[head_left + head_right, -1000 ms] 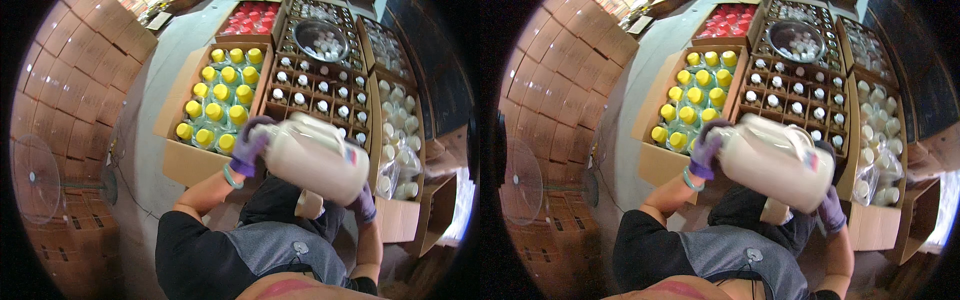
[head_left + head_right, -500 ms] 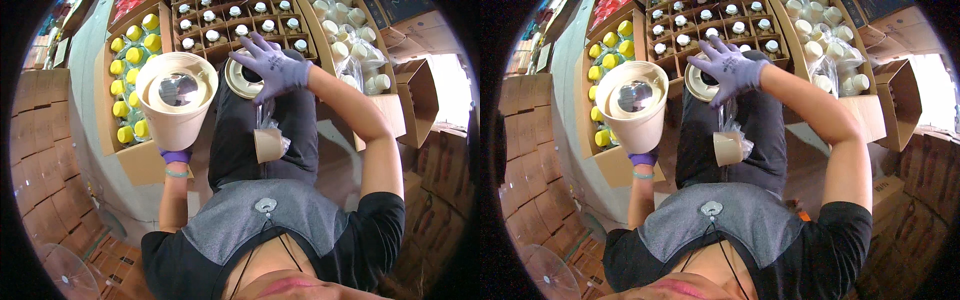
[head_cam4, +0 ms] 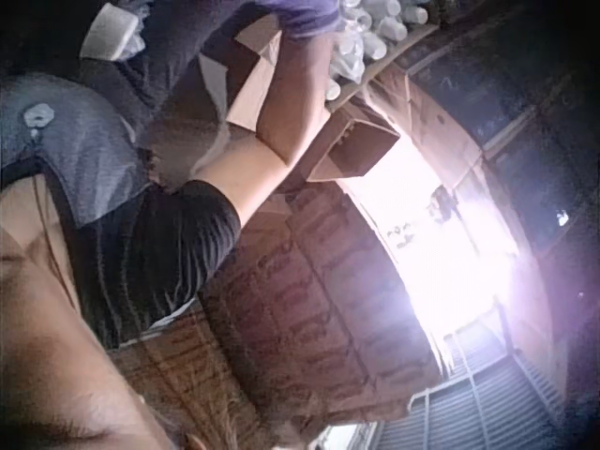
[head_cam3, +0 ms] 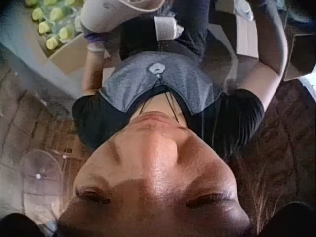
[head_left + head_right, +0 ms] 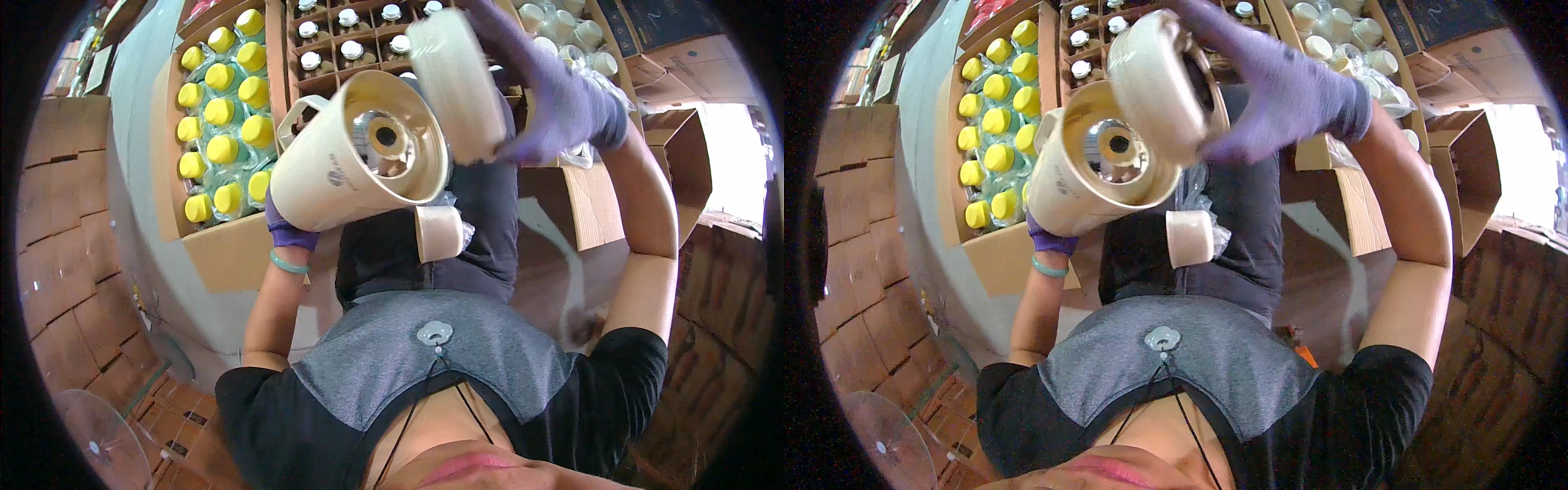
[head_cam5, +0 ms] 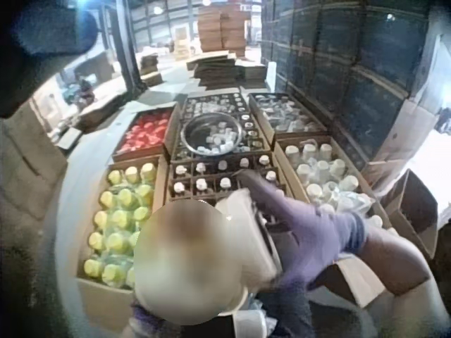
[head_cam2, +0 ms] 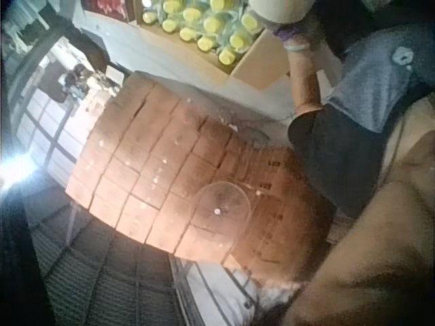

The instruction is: The person assembles a white thermos by removing it from plastic packaging, attaching the lid, and inspecting the interior. The person then places the thermos into a cardboard box among other packaged items.

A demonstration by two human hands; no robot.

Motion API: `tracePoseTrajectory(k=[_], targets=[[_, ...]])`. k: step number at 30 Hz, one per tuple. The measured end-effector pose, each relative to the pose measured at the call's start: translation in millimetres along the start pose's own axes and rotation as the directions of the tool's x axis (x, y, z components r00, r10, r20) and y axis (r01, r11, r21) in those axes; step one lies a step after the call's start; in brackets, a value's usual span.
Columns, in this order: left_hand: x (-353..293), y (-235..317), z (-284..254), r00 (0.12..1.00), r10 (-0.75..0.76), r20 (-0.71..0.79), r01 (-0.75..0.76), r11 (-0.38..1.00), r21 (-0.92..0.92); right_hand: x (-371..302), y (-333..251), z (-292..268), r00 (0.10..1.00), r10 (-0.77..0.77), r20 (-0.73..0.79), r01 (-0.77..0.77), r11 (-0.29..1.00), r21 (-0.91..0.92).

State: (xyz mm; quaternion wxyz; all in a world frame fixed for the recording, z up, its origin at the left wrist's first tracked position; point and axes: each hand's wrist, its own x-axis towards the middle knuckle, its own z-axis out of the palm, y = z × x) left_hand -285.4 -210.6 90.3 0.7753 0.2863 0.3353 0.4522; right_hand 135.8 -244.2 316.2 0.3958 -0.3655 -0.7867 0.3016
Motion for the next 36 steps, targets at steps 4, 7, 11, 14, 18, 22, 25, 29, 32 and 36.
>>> tracePoseTrajectory(k=[4, 7, 11, 14, 18, 22, 25, 29, 32, 36], targets=[[6, 11, 43, 0.997, -0.077, 0.022, 0.079, 0.993, -0.092, -1, -34, 6, 0.984, -0.011, 0.177, 0.061, 0.959, -0.278], [13, 8, 49, 0.998, -0.068, 0.009, 0.068, 0.998, -0.015, -9, -53, 10, 0.978, 0.052, 0.203, 0.017, 0.947, -0.322], [13, 13, 62, 0.993, -0.091, 0.079, 0.092, 0.996, -0.017, -21, -53, 7, 0.979, 0.003, 0.205, 0.068, 0.939, -0.336], [13, 21, 78, 0.991, -0.107, 0.078, 0.105, 0.994, 0.031, -25, -58, 9, 0.967, -0.045, 0.251, 0.128, 0.937, -0.325], [9, 32, 95, 0.978, 0.072, 0.196, -0.161, 0.857, 0.49, -35, -59, 12, 0.972, -0.098, 0.214, 0.168, 0.927, -0.336], [32, 43, 81, 0.956, -0.065, 0.286, -0.088, 0.867, 0.491, -46, -59, 12, 0.97, -0.155, 0.189, 0.222, 0.881, -0.419], [35, 40, 90, 0.966, 0.033, 0.255, -0.167, 0.835, 0.524, -49, -66, 11, 0.971, -0.162, 0.178, 0.224, 0.879, -0.42], [36, 45, 115, 0.957, -0.235, 0.168, 0.186, 0.946, 0.264, -55, -68, 12, 0.976, -0.162, 0.145, 0.21, 0.874, -0.439], [38, 45, 127, 0.922, -0.348, 0.171, 0.308, 0.925, 0.223, -57, -70, 11, 0.967, -0.189, 0.171, 0.25, 0.834, -0.491], [41, 47, 137, 0.875, -0.443, 0.195, 0.403, 0.89, 0.211, -57, -72, 7, 0.957, -0.197, 0.214, 0.277, 0.844, -0.459]])
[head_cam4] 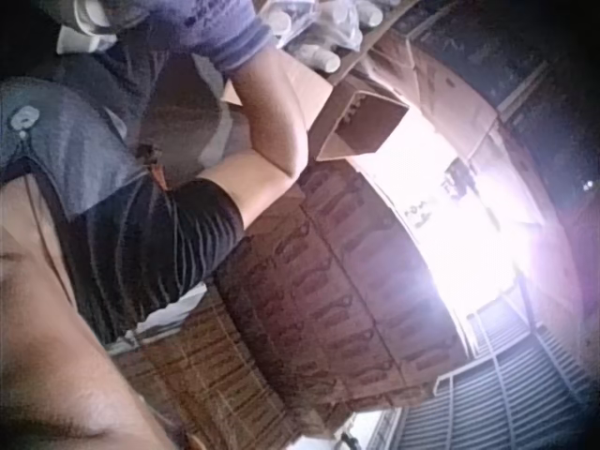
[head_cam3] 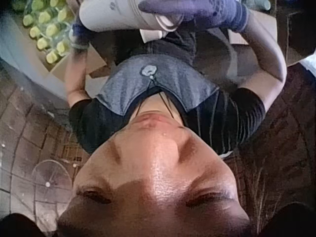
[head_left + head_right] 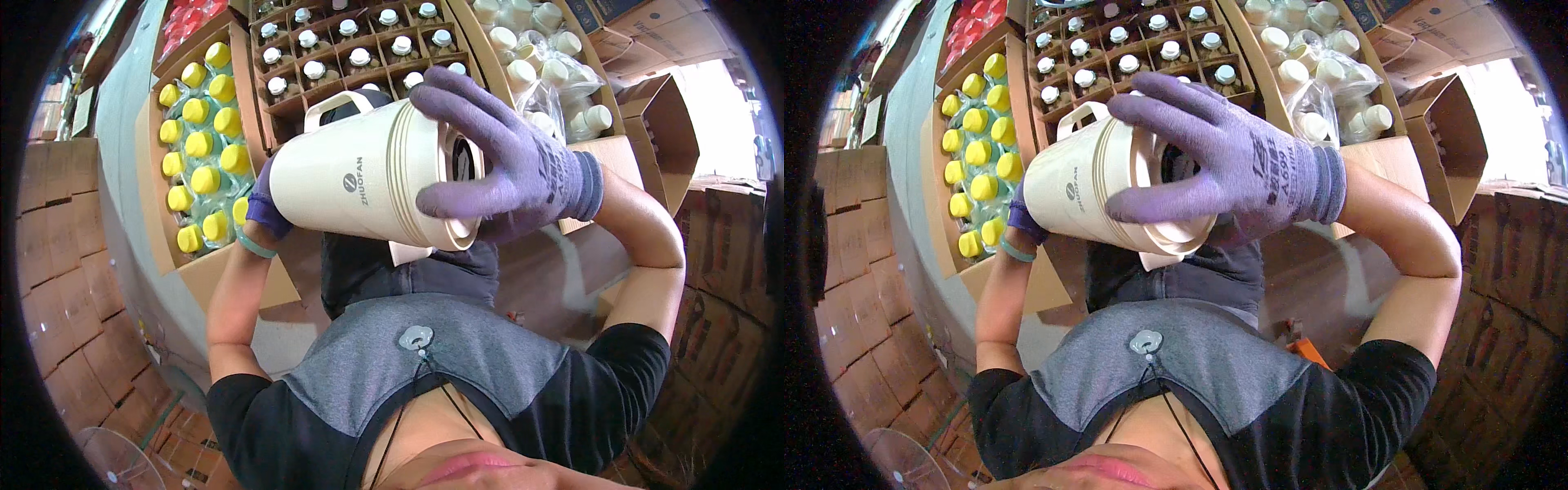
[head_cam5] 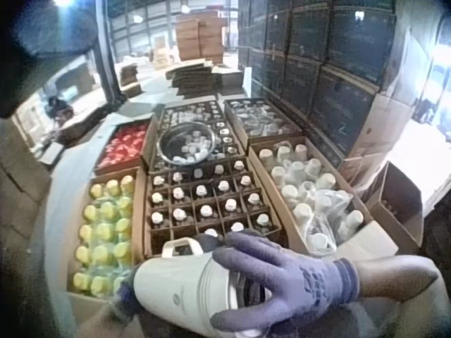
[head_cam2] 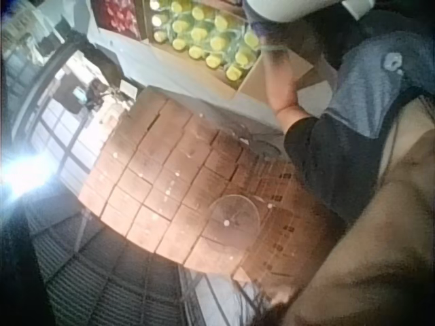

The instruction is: The person assembles a white thermos by removing it from plastic packaging, attaching the lid, and inspecting the interior. The person then places the thermos into a cardboard box among other packaged items.

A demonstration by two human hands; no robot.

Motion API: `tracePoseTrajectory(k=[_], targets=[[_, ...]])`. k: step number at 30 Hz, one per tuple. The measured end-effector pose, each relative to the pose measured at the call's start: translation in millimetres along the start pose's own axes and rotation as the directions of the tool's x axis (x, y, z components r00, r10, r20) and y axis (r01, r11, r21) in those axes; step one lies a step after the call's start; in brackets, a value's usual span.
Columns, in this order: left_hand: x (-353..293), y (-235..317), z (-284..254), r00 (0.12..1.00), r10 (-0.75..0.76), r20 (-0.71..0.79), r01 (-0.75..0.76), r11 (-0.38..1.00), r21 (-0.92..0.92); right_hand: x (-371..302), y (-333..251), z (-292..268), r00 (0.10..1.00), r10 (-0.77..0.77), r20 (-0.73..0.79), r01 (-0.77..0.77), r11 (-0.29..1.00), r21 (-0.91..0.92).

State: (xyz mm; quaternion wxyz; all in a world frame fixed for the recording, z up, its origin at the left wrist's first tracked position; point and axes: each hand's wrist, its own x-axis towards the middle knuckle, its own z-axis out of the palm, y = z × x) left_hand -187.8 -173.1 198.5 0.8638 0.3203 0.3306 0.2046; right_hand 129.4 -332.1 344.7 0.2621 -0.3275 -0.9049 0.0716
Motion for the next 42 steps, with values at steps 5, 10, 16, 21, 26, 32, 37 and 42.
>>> tracePoseTrajectory(k=[5, 10, 16, 21, 26, 32, 37, 42], targets=[[7, -11, -12, 0.97, 0.237, -0.045, -0.221, 0.948, 0.227, -19, 12, 1, 0.962, 0.267, -0.051, -0.252, 0.945, 0.208], [12, -19, -25, 0.919, 0.39, -0.048, -0.344, 0.857, 0.384, -33, 14, 16, 0.85, 0.526, 0.022, -0.502, 0.796, 0.339], [13, -17, -14, 0.957, 0.29, -0.004, -0.266, 0.883, 0.388, -6, 1, 8, 0.932, 0.344, -0.116, -0.31, 0.92, 0.24], [17, -19, -8, 0.997, 0.062, 0.038, -0.066, 0.991, 0.115, 6, -10, -3, 0.98, 0.197, -0.04, -0.194, 0.978, 0.069], [24, -22, -15, 0.994, -0.054, 0.09, 0.046, 0.996, 0.081, 13, -18, -3, 0.994, 0.076, 0.082, -0.063, 0.987, -0.15], [17, 5, 18, 0.965, -0.195, 0.175, 0.211, 0.974, -0.082, 30, -21, 6, 0.978, -0.207, 0.028, 0.208, 0.948, -0.243], [24, 13, 15, 0.97, -0.184, 0.156, 0.188, 0.982, -0.006, 47, -26, 7, 0.969, -0.239, 0.061, 0.245, 0.961, -0.129], [28, 12, 1, 0.996, 0.066, 0.067, -0.069, 0.997, 0.034, 50, 4, -15, 0.933, -0.359, 0.034, 0.358, 0.908, -0.219]])
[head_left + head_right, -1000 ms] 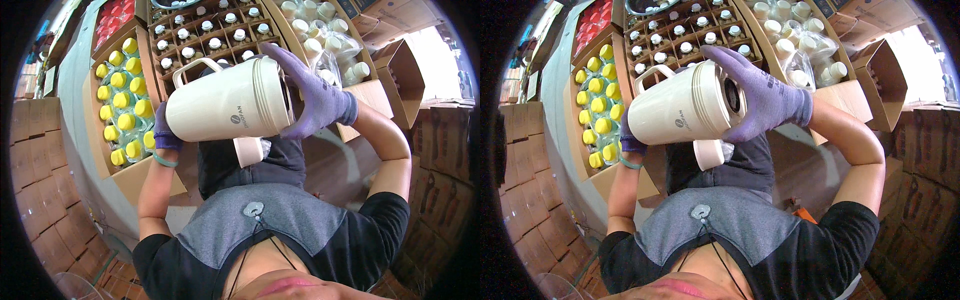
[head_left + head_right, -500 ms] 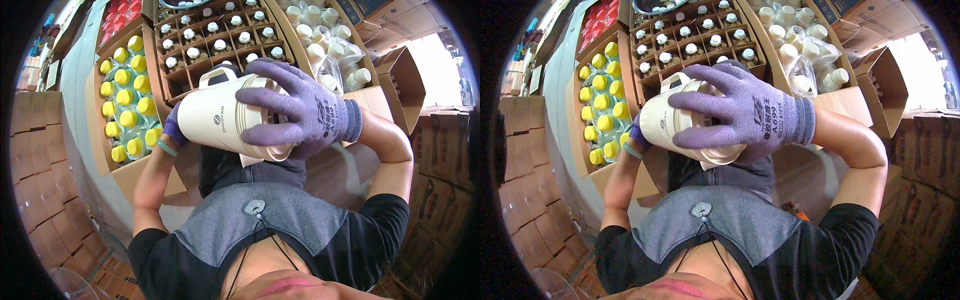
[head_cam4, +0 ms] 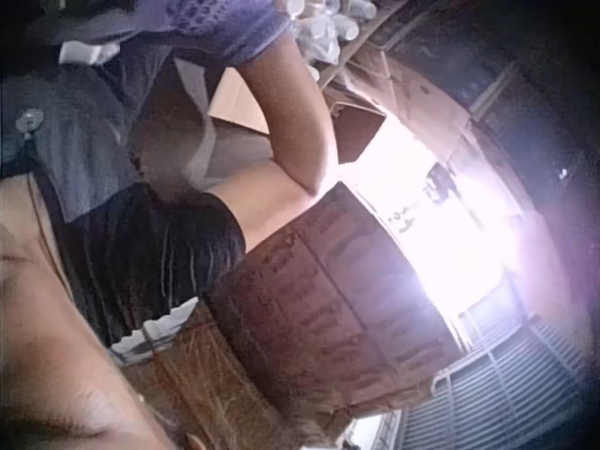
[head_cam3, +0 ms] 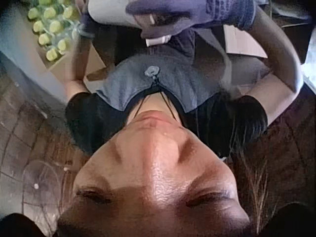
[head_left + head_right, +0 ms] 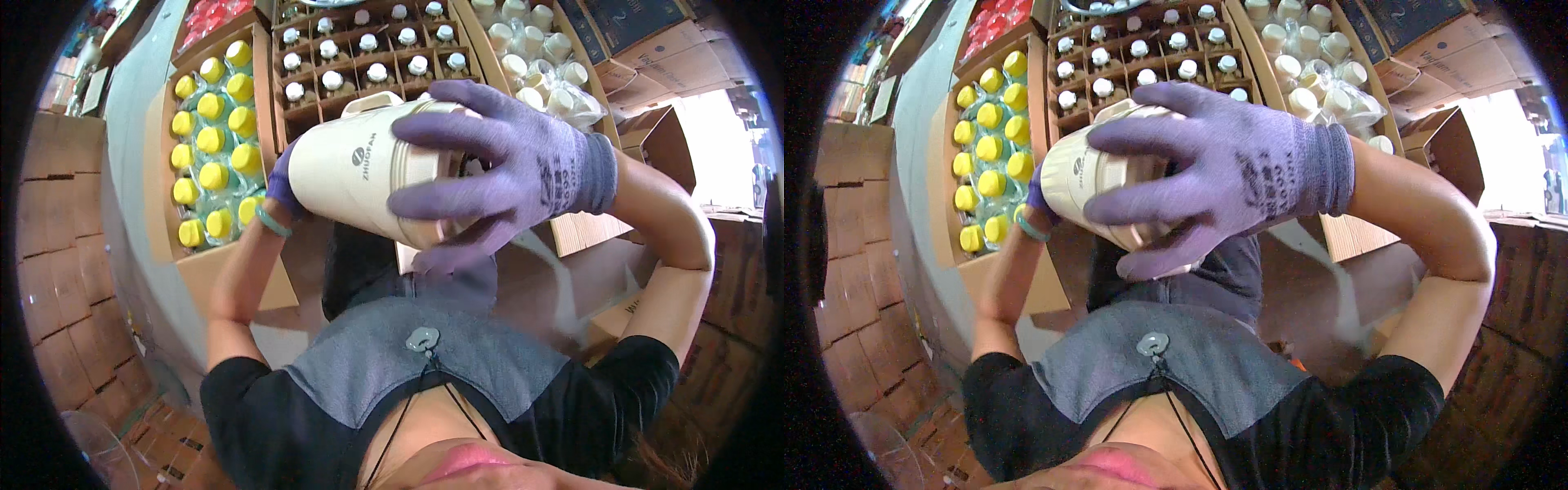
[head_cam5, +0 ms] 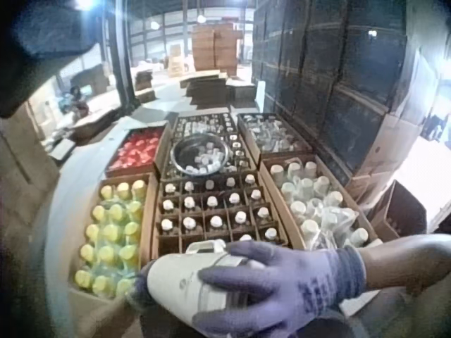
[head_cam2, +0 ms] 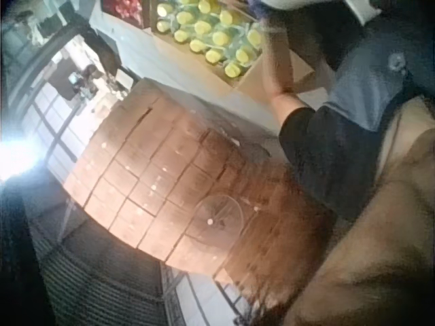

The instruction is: The person assembles a white thermos by removing it from plastic packaging, attaching the lid, and inspecting the interior. The person then places the thermos into a cardboard box among other packaged items.

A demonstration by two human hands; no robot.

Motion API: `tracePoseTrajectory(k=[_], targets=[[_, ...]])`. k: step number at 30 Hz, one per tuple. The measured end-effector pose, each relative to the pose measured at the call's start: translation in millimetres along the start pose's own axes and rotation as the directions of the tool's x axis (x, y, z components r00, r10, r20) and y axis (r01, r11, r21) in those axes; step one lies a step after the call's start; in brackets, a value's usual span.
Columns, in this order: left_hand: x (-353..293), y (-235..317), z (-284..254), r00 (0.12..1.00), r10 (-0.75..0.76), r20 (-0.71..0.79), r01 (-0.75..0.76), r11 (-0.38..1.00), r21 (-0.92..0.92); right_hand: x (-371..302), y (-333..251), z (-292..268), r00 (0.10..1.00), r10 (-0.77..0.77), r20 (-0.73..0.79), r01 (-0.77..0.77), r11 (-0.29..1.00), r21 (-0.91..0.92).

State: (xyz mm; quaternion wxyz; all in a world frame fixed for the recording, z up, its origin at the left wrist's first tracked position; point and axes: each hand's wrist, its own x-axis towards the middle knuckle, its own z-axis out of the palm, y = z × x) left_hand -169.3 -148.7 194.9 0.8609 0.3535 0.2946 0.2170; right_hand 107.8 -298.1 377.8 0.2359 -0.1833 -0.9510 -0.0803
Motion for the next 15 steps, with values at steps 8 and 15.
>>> tracePoseTrajectory(k=[8, 15], targets=[[-4, 0, -33, 0.966, 0.246, -0.085, -0.258, 0.95, -0.175, -32, 14, 3, 0.957, 0.272, -0.097, -0.257, 0.956, 0.144], [2, -15, -46, 0.842, 0.468, -0.268, -0.472, 0.88, 0.05, -54, 7, 19, 0.681, 0.732, 0.012, -0.651, 0.598, 0.467]])
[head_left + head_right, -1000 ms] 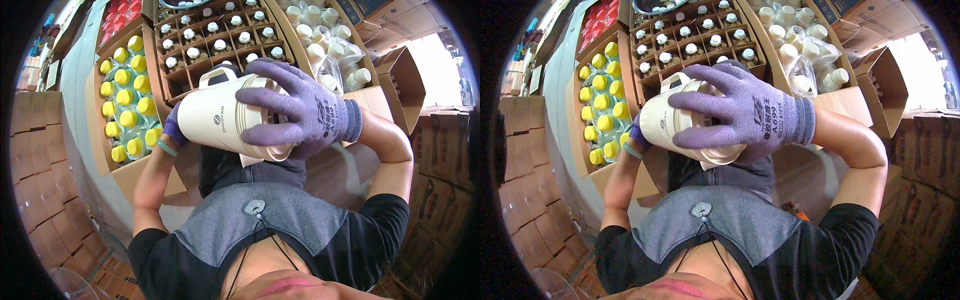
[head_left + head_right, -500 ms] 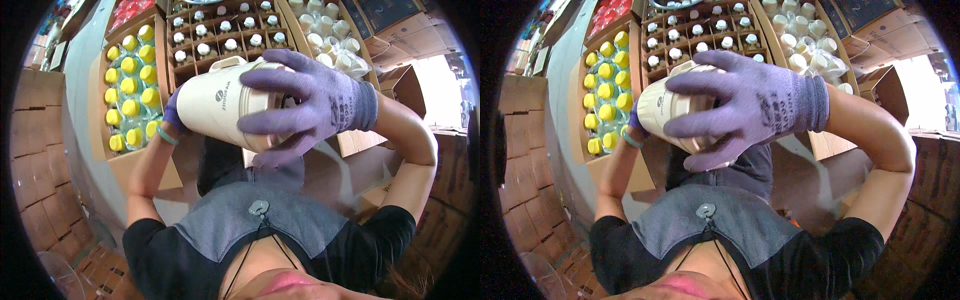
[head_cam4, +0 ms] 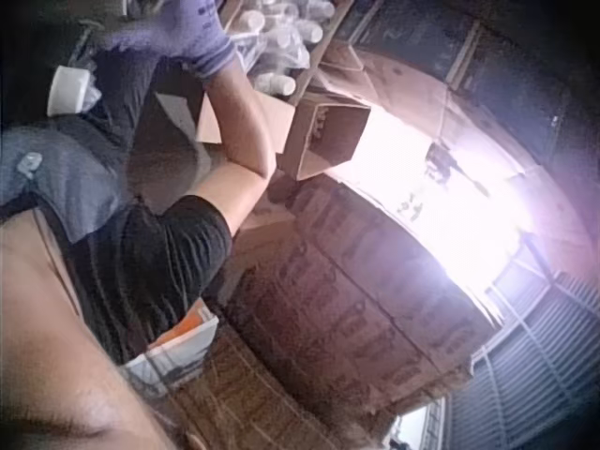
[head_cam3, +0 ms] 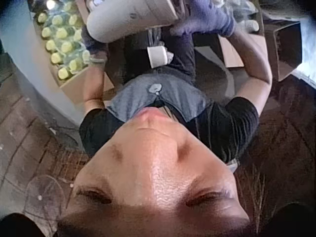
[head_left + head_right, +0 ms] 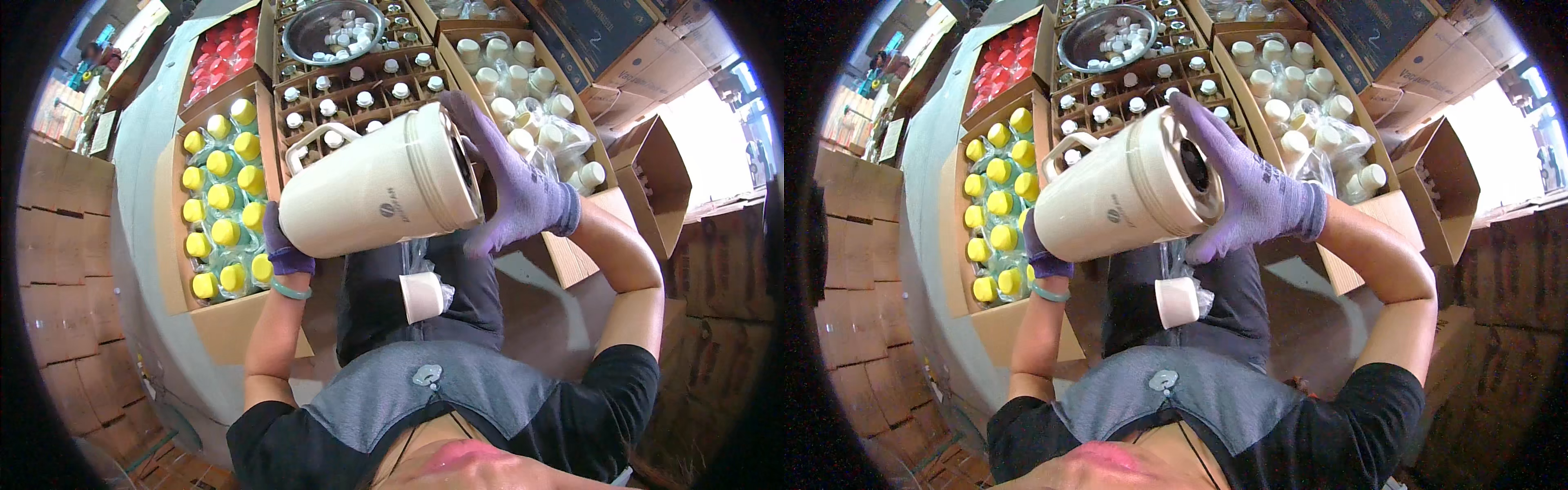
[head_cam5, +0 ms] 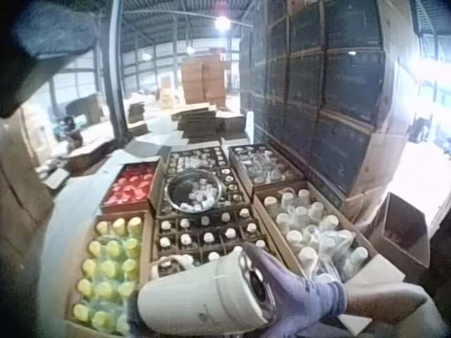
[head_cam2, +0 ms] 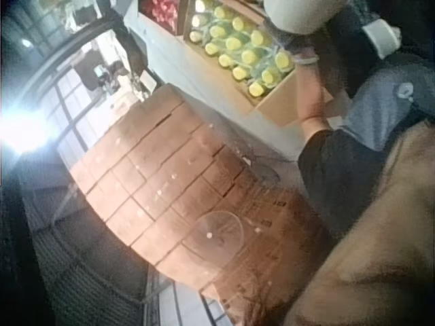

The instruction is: The person assembles a white thermos by removing it from plastic packaging, attaching the lid, and inspecting the interior. The person then places the thermos into a cardboard box among other packaged items.

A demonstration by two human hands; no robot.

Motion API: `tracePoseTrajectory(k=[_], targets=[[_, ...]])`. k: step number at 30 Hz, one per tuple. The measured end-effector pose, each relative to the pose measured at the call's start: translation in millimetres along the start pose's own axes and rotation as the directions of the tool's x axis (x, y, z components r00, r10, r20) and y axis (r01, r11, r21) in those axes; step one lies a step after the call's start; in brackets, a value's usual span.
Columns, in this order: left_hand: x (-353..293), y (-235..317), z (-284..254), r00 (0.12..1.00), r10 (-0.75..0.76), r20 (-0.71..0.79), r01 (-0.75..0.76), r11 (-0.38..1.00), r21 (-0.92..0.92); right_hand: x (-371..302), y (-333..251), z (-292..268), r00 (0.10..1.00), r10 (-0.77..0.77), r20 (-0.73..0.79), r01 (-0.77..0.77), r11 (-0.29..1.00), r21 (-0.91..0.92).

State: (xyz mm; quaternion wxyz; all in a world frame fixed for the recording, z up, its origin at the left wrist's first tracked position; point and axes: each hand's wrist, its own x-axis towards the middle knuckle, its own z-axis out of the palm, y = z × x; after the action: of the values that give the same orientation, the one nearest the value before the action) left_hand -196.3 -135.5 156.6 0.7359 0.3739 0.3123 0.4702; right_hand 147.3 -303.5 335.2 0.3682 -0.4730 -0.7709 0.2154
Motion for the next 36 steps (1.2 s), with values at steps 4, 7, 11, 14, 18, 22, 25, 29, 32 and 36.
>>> tracePoseTrajectory(k=[4, 7, 11, 14, 18, 22, 25, 29, 32, 36], targets=[[1, -16, -23, 0.991, 0.014, 0.132, 0.0, 0.994, -0.107, 7, 8, -1, 0.996, 0.089, 0.016, -0.089, 0.996, 0.011], [-5, -7, 9, 0.989, -0.094, 0.117, 0.105, 0.99, -0.092, 12, -5, 1, 0.999, 0.027, -0.018, -0.028, 0.995, -0.098], [-17, 1, 24, 0.986, -0.129, 0.107, 0.132, 0.991, -0.014, 20, -41, 2, 1.0, 0.017, 0.026, -0.011, 0.972, -0.236], [-9, -1, 15, 0.979, -0.129, 0.161, 0.117, 0.99, 0.084, 18, -45, 4, 0.996, -0.084, -0.007, 0.079, 0.962, -0.262], [-9, 18, 34, 0.964, -0.178, 0.199, 0.178, 0.984, 0.021, 18, -45, 3, 0.991, -0.136, -0.019, 0.126, 0.954, -0.272], [0, 9, 29, 0.959, -0.029, 0.281, -0.102, 0.891, 0.441, 21, -49, 1, 0.983, -0.165, -0.086, 0.135, 0.95, -0.282], [-9, 10, 47, 0.913, 0.204, 0.352, -0.396, 0.642, 0.656, 27, -24, -10, 0.974, -0.139, -0.179, 0.117, 0.985, -0.127], [-27, -3, 52, 0.975, 0.196, 0.107, -0.197, 0.98, -0.004, 32, -17, -6, 0.915, 0.252, -0.316, -0.102, 0.901, 0.421], [-25, -12, 54, 0.973, 0.197, 0.12, -0.19, 0.98, -0.064, 32, -20, -9, 0.946, 0.191, -0.263, -0.137, 0.969, 0.207], [-17, -19, 53, 0.968, 0.191, 0.161, -0.208, 0.973, 0.095, 27, -34, -6, 0.972, -0.045, -0.232, 0.014, 0.991, -0.132]])
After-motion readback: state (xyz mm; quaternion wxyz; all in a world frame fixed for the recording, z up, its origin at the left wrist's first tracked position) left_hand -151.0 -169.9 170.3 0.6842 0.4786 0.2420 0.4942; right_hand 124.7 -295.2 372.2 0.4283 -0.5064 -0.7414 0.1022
